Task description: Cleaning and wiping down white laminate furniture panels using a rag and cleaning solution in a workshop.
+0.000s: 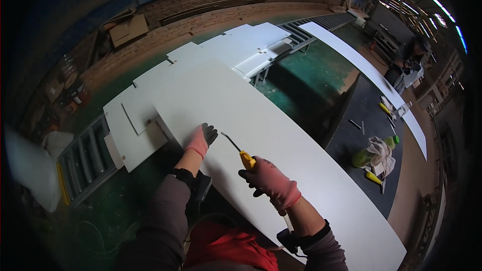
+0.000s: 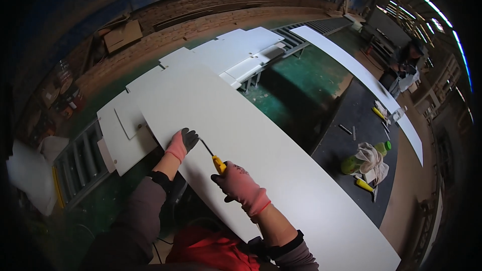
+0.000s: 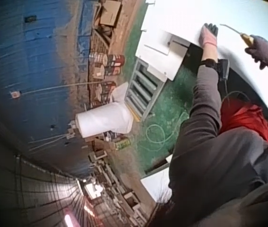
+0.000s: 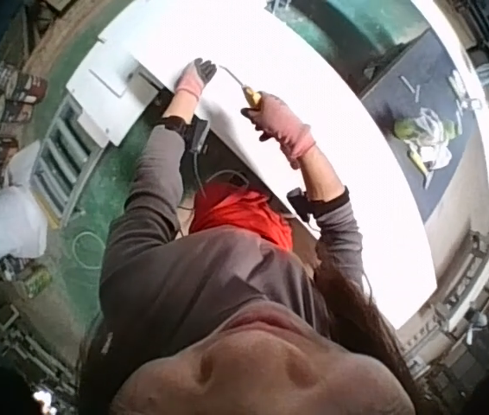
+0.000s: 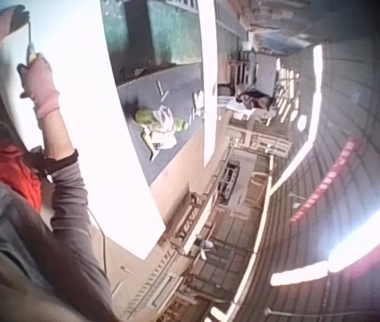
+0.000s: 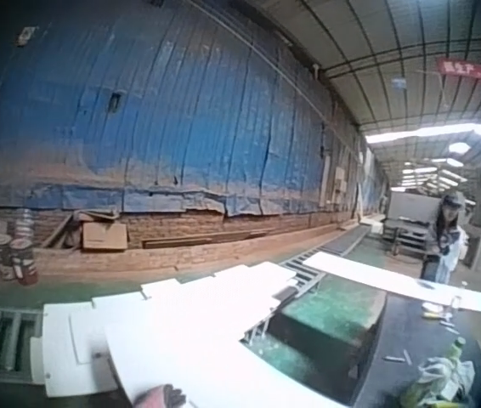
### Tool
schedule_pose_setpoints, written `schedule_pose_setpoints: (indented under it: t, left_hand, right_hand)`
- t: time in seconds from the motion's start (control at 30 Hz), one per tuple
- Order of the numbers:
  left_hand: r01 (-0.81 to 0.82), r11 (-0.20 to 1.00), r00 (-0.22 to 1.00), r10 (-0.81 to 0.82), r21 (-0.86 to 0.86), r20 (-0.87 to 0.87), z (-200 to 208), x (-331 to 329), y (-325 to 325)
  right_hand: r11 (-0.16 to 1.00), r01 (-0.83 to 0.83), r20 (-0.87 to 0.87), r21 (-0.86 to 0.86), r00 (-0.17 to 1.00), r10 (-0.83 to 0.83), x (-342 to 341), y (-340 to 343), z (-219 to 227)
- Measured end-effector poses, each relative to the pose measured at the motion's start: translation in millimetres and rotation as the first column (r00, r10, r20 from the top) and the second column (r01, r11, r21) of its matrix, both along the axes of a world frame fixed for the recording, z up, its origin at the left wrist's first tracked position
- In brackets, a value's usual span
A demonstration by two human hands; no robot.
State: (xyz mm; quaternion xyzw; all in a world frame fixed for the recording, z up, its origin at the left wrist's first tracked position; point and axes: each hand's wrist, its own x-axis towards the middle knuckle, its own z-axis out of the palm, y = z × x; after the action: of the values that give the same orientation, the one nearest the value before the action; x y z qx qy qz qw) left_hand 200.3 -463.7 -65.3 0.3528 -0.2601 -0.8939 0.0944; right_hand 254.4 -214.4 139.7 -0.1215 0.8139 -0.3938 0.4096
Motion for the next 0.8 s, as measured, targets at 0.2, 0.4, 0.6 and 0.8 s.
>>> schedule_pose_setpoints:
  t: [0.2,0.4,0.6,0.8]
  left_hand:
    - [0.06,0.997,0.996,-0.064,-0.056,-0.064,21.5,20.5,1.7]
    - [0.015,0.998,0.996,-0.02,-0.059,-0.085,22.3,33.0,-19.7]
    - [-0.061,0.996,0.994,0.066,0.059,-0.089,18.9,4.2,-20.0]
    - [0.04,0.991,0.999,-0.043,-0.13,-0.025,-50.9,8.1,-43.8]
  right_hand:
    - [0.998,0.056,-0.153,0.023,0.987,-0.052,-46.1,-28.4,4.9]
    - [0.992,-0.092,-0.212,0.091,0.971,0.11,-35.1,-56.2,2.8]
    - [0.973,-0.206,-0.275,0.105,0.934,0.228,-2.7,-58.6,7.3]
    - [0.952,-0.297,-0.499,0.077,0.815,0.295,48.4,2.3,-36.3]
